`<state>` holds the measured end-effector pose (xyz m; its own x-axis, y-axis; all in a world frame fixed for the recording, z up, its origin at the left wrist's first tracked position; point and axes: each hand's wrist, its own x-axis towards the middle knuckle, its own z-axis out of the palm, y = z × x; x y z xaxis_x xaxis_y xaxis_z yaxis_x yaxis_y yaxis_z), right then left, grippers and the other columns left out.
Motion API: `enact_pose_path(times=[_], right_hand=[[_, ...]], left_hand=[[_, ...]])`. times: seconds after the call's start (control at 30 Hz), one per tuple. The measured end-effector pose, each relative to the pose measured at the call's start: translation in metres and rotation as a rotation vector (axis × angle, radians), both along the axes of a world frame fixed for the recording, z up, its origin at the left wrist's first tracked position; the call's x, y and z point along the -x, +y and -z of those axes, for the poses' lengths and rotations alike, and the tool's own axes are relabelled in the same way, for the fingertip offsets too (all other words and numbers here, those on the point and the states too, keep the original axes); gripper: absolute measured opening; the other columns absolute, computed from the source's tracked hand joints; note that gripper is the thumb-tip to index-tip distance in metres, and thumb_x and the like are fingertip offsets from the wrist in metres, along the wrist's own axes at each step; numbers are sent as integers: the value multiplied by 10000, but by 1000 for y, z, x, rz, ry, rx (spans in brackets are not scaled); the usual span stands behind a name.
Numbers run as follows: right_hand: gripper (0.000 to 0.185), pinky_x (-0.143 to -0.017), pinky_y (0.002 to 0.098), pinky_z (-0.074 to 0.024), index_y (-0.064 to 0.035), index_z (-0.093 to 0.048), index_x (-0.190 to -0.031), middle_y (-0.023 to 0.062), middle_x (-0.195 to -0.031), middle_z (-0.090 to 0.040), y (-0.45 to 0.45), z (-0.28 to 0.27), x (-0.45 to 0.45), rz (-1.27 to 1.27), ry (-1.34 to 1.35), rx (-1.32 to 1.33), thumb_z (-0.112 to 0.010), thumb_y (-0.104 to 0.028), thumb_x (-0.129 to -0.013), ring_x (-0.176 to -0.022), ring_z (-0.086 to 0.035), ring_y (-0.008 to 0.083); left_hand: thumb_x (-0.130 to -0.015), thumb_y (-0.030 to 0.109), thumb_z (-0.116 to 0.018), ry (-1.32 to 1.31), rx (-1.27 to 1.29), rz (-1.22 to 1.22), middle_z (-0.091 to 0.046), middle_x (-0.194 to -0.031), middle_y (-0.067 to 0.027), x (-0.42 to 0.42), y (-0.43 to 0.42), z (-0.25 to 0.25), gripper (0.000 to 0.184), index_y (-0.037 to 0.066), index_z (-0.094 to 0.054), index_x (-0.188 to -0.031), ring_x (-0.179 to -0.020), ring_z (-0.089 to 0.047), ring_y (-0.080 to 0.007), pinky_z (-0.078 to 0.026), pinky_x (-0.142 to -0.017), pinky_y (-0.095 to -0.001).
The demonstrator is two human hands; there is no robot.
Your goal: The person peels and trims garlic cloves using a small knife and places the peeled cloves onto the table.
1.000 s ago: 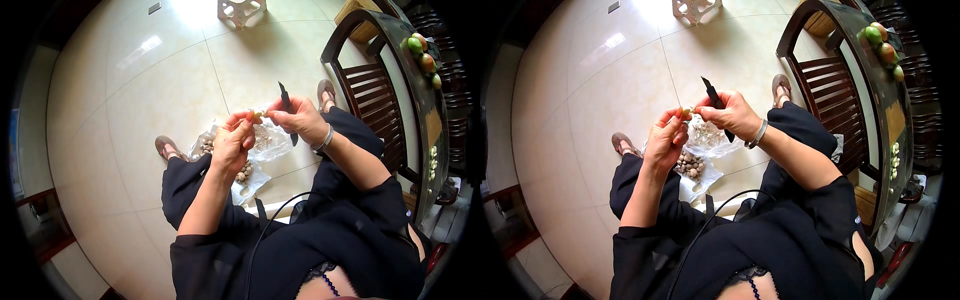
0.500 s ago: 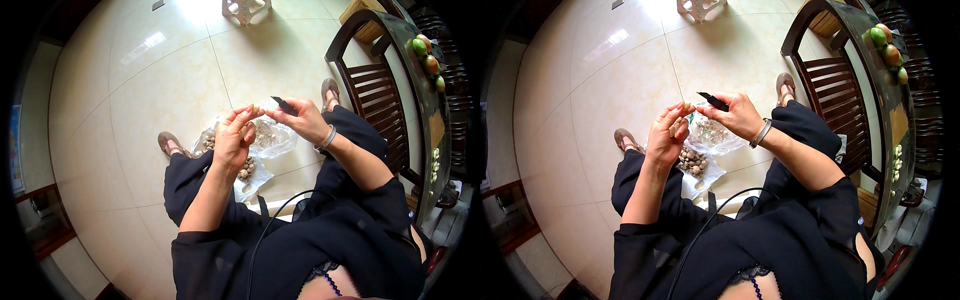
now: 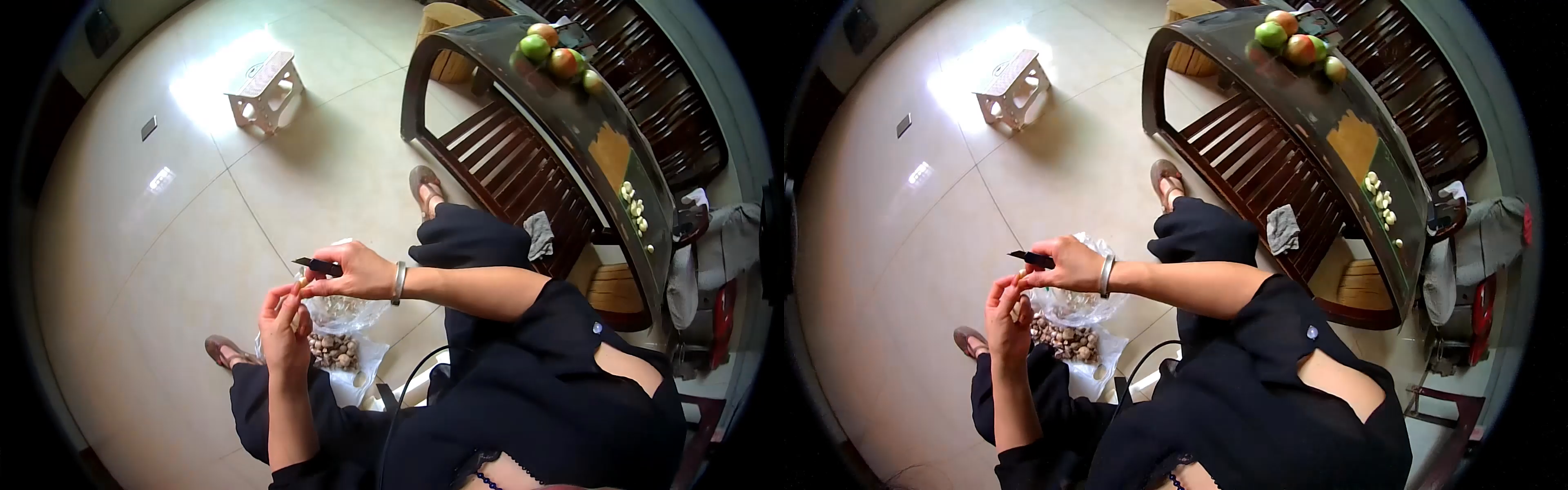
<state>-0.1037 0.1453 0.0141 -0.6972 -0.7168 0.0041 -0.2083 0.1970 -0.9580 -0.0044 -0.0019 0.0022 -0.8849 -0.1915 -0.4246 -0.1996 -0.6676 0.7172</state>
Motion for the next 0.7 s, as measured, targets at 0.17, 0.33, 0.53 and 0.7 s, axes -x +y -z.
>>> enact_pose_path(times=[0.17, 0.33, 0.53, 0.7], right_hand=[[255, -620, 248, -456, -3, -612, -820, 79, -701, -618, 3, 3, 3, 11, -123, 40, -669, -240, -744, -659, -573, 113], [210, -642, 230, -464, 12, -612, -825, 56, -722, -626, 4, 0, 3, 2, -210, 30, -660, -181, -756, -694, -571, 79], [187, -658, 220, -469, 17, -608, -838, 50, -756, -627, 3, 4, 5, -2, -335, 73, -645, -150, -760, -719, -575, 79], [175, -651, 210, -471, 18, -604, -838, 42, -740, -619, 4, -3, 4, 1, -330, 53, -637, -129, -748, -705, -570, 69]], left_hand=[[-833, 72, -550, 43, 46, 40, -552, -691, -33, -1, 1, 4, 95, 23, -530, -913, -401, -339, -40, -241, -358, -173], [-827, 86, -569, 83, 161, 60, -538, -647, 1, -2, 2, 2, 119, 3, -561, -912, -407, -325, -17, -236, -365, -166], [-801, 21, -569, 97, 374, 47, -625, -863, -64, 0, 10, -16, 303, -18, -529, -1098, -447, -362, 10, -250, -377, -137], [-790, -63, -537, 97, 425, 68, -619, -895, -71, 0, 16, -28, 309, -23, -544, -1097, -605, -479, -15, -348, -489, -131]])
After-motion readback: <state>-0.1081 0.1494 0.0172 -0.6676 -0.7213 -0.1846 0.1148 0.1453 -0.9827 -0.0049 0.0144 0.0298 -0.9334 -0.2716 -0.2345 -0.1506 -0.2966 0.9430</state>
